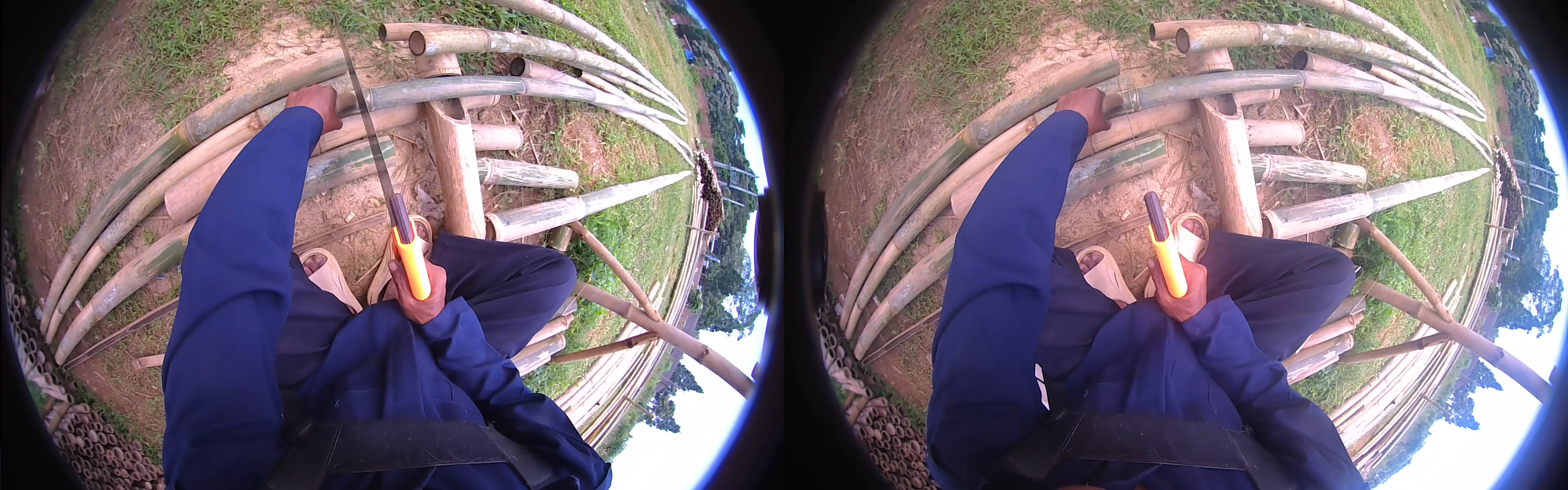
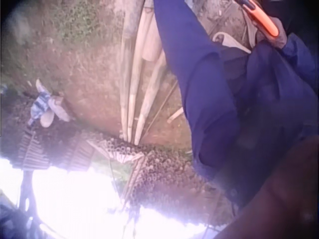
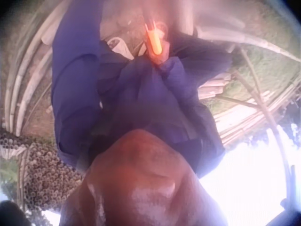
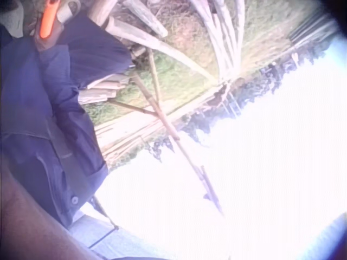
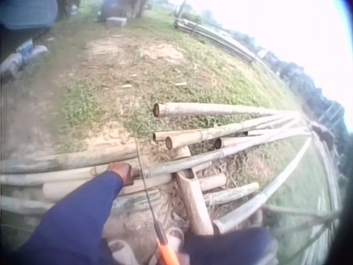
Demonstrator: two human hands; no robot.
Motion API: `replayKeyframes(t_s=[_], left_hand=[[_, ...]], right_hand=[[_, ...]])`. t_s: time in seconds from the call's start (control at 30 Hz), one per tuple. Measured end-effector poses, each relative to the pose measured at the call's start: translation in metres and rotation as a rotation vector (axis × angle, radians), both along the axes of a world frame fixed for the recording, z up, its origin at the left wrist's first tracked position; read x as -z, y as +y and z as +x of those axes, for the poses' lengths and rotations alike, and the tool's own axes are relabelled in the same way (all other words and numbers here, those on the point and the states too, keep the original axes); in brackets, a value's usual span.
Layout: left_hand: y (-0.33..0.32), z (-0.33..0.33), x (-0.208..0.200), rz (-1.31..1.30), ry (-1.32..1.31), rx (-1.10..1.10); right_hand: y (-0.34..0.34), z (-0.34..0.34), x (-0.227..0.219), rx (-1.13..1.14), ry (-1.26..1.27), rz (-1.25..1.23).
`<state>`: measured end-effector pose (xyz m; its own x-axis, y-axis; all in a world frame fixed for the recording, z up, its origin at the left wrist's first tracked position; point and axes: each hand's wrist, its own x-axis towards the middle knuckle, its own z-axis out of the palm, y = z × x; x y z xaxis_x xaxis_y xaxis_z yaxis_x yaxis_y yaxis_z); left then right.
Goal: The person uses a hand saw to cut long bamboo poles into shorter sections. They repeatedly position each pole on a makeshift support, saw through it, and set the cut piece aside.
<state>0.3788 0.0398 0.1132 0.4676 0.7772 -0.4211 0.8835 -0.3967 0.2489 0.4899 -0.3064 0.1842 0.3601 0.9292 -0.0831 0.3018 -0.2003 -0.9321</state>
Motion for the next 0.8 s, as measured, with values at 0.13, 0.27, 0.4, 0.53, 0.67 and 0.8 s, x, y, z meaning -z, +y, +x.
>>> replayKeyframes(t_s=[0.13, 0.27, 0.4, 0.53, 0.67, 0.8], left_hand=[[-0.002, 0.003, 0.009, 0.040, -0.022, 0.006], [-0.003, 0.000, 0.002, 0.028, -0.018, -0.005], [0.002, -0.005, 0.004, 0.027, -0.045, -0.006], [-0.002, 0.000, 0.006, 0.002, -0.034, 0.003], [0.000, 0.001, 0.005, 0.038, -0.050, -0.005], [-0.007, -0.004, 0.008, 0.013, -0.068, 0.007]], right_hand=[[0.031, 0.007, 0.019, -0.024, -0.040, 0.049], [0.095, 0.002, 0.009, -0.026, -0.013, 0.047], [0.011, 0.003, -0.001, -0.015, 0.028, -0.107], [-0.017, 0.002, 0.004, 0.041, 0.080, -0.091], [0.091, 0.008, 0.025, -0.017, -0.021, 0.034], [0.067, 0.007, 0.017, -0.010, 0.021, -0.051]])
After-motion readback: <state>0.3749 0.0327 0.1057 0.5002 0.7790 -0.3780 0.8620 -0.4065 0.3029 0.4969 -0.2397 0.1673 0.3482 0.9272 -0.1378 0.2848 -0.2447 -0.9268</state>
